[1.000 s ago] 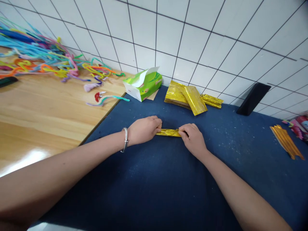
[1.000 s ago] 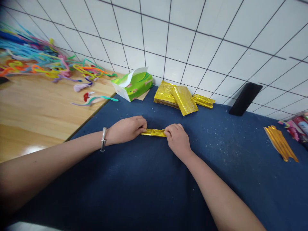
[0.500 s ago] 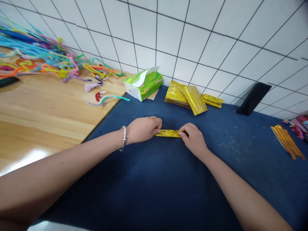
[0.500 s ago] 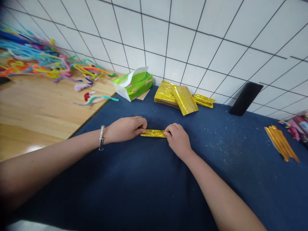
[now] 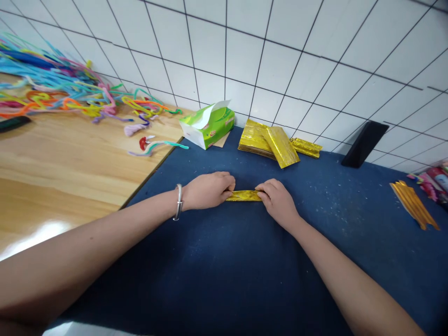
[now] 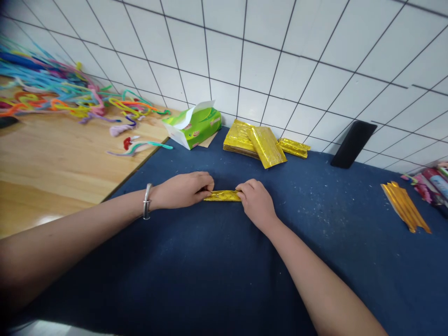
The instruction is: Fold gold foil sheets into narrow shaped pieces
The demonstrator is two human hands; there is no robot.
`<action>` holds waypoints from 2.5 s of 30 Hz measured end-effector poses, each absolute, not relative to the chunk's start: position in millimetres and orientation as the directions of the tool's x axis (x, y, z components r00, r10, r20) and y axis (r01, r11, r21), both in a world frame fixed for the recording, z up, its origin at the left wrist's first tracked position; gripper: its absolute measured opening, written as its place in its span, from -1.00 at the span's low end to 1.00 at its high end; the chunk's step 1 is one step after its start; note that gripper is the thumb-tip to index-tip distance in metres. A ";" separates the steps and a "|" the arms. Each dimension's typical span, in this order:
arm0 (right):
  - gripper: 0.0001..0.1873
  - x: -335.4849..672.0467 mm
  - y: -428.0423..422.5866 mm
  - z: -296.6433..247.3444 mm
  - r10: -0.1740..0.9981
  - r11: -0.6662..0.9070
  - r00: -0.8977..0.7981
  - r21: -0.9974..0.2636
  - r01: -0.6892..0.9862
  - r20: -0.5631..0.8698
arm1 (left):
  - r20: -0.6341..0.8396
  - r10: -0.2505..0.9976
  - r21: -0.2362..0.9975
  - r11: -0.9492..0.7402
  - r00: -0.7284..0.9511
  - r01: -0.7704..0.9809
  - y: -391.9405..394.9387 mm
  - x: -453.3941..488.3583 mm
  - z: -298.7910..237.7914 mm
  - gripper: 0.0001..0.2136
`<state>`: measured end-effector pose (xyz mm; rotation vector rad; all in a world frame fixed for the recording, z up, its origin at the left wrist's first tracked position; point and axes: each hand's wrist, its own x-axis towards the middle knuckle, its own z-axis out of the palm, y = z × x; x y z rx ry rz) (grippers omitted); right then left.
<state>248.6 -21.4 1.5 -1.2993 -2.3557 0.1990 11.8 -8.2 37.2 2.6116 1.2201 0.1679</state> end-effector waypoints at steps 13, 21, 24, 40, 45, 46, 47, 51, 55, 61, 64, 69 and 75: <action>-0.87 248.1 -29.2 4.8 0.778 0.617 -0.522 -0.265 0.741 0.350 | 0.156 0.682 -0.033 -0.719 0.714 0.694 -14.4 12.1 24.1 -0.91; -0.82 247.9 -31.0 6.3 0.751 0.647 -0.528 -0.283 0.708 0.397 | 0.235 0.625 -0.061 -0.755 0.745 0.653 -9.6 8.8 20.7 -0.89; -0.80 247.9 -32.6 6.8 0.717 0.682 -0.539 -0.283 0.675 0.442 | 0.265 0.620 -0.047 -0.756 0.738 0.652 -8.8 7.3 19.8 -0.87; -0.78 249.8 -35.2 7.3 0.765 0.599 -0.454 -0.248 0.761 0.457 | 0.362 0.596 -0.005 -0.768 0.717 0.641 -10.0 5.1 18.1 -0.77; -0.80 254.4 -37.2 8.0 0.719 0.619 -0.495 -0.125 0.775 0.488 | 0.368 0.568 -0.034 -0.783 0.736 0.621 -11.2 5.7 21.6 -0.79; -0.80 255.3 -37.4 8.5 0.702 0.627 -0.515 -0.085 0.774 0.491 | 0.365 0.563 -0.044 -0.785 0.742 0.618 -11.3 5.7 22.5 -0.79; -0.79 256.0 -37.7 9.1 0.687 0.634 -0.537 -0.042 0.772 0.490 | 0.359 0.558 -0.056 -0.787 0.748 0.614 -11.4 5.9 23.4 -0.81; -0.78 256.7 -38.8 12.2 0.646 0.658 -0.631 0.105 0.745 0.428 | 0.278 0.534 -0.126 -0.804 0.799 0.581 -11.5 7.5 27.7 -0.84; -0.77 256.2 -40.0 15.5 0.633 0.715 -0.703 0.104 0.692 0.324 | 0.175 0.477 -0.124 -0.857 0.861 0.500 -13.9 9.5 35.6 -0.86; -0.78 258.1 -39.8 22.3 0.638 0.760 -0.716 -0.082 0.644 0.284 | 0.087 0.525 -0.024 -0.849 0.847 0.528 -26.3 12.0 47.6 -0.88; -0.78 258.4 -40.6 25.1 0.636 0.764 -0.719 -0.094 0.639 0.280 | 0.066 0.561 -0.071 -0.822 0.825 0.565 -36.9 18.4 48.7 -0.85; -0.75 255.1 -44.1 23.1 0.653 0.738 -0.700 -0.037 0.674 0.289 | 0.041 0.598 -0.165 -0.786 0.801 0.596 -52.7 33.0 44.6 -0.82; -0.65 242.8 -46.3 19.2 0.714 0.660 -0.664 0.103 0.744 0.223 | 0.045 0.613 -0.230 -0.762 0.789 0.605 -61.6 42.0 32.8 -0.68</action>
